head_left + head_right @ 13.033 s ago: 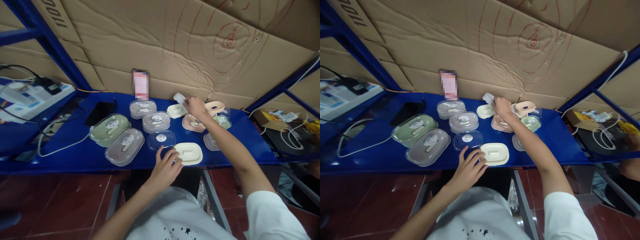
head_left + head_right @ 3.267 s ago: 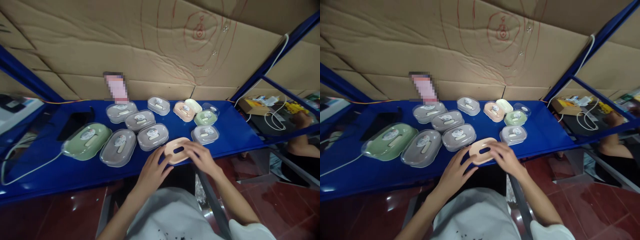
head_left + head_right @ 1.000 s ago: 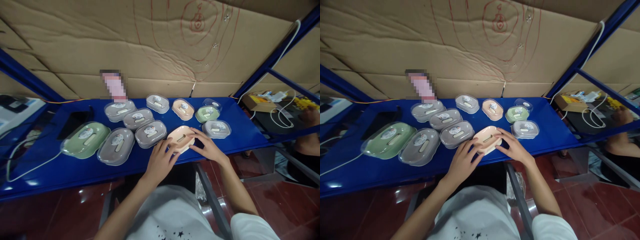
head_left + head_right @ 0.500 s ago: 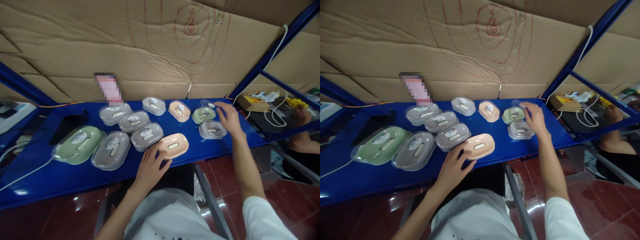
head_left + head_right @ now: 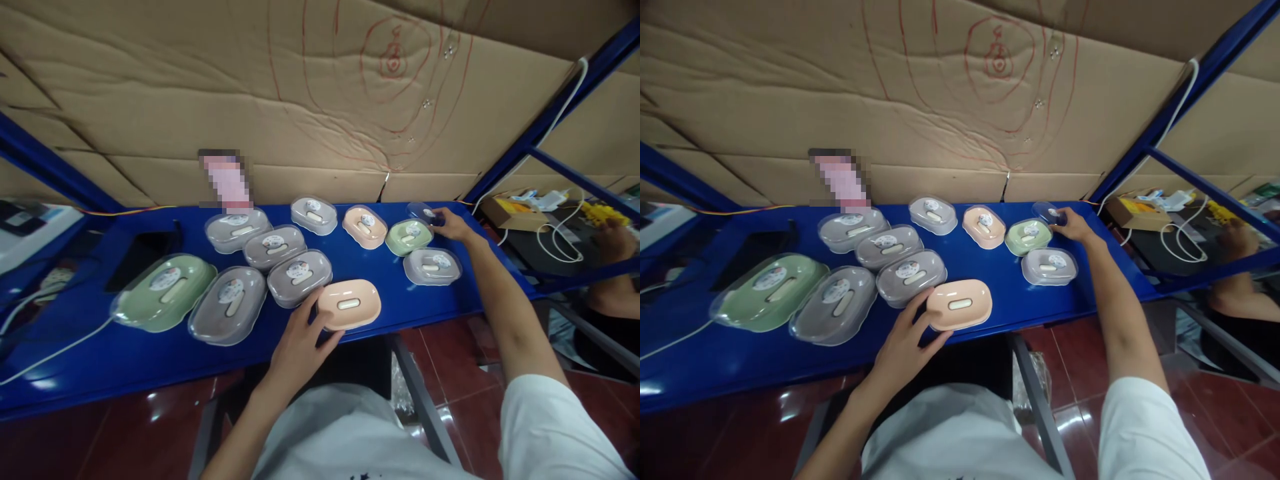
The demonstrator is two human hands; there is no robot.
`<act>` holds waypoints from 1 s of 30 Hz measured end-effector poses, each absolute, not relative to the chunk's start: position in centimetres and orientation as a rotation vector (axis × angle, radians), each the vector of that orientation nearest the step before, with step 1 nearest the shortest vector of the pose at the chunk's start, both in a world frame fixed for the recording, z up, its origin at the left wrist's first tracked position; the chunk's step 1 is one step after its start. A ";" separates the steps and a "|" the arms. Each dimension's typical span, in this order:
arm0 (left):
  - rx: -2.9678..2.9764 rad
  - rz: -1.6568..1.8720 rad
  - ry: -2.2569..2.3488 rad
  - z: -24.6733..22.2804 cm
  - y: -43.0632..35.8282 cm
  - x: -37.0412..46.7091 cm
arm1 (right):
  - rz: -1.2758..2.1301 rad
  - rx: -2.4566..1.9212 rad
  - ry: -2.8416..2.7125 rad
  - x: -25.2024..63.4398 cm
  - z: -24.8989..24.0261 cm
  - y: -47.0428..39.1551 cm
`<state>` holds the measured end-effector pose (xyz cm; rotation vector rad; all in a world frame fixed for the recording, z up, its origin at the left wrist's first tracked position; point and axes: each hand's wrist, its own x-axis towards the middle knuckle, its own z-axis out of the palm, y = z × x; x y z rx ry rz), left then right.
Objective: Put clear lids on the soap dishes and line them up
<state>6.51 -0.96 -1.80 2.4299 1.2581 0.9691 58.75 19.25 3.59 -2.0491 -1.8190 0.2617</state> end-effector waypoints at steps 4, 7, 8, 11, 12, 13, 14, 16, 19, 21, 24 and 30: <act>2.309 0.917 1.264 -1.6 -1.0 6.3 | 0.168 -2.006 -1.649 58.1 4.7 16.2; 2.151 0.941 1.227 -1.4 -0.9 6.0 | 0.113 -1.705 -1.626 54.3 5.9 11.1; 2.105 0.955 1.206 -1.3 -0.8 5.9 | 0.142 -1.624 -1.685 52.3 6.1 9.1; 2.016 0.989 1.155 -1.1 -0.5 5.7 | 0.354 -1.384 -2.077 45.4 6.0 3.3; 1.999 0.993 1.142 -1.1 -0.4 5.7 | 0.430 -1.352 -2.185 43.2 5.7 1.8; 1.988 0.991 1.129 -1.1 -0.4 5.6 | 0.507 -1.296 -2.253 41.2 5.4 0.6; 1.982 0.984 1.118 -1.1 -0.3 5.6 | 0.587 -1.249 -2.315 39.5 4.9 -0.3; 1.979 0.971 1.103 -1.1 -0.3 5.5 | 0.687 -1.181 -2.381 37.0 4.2 -1.2; 1.971 0.987 1.094 -1.1 -0.2 5.5 | 0.626 -1.174 -2.430 35.2 3.8 -1.5; 1.974 0.997 1.077 -1.1 -0.1 5.5 | 0.530 -1.182 -2.452 34.8 3.6 -1.7; 2.006 0.981 1.048 -1.1 0.0 5.5 | 0.455 -1.157 -2.468 34.7 3.0 -1.9; 2.043 0.973 1.029 -0.8 0.2 5.5 | 0.247 -1.139 -2.454 34.7 0.8 -2.3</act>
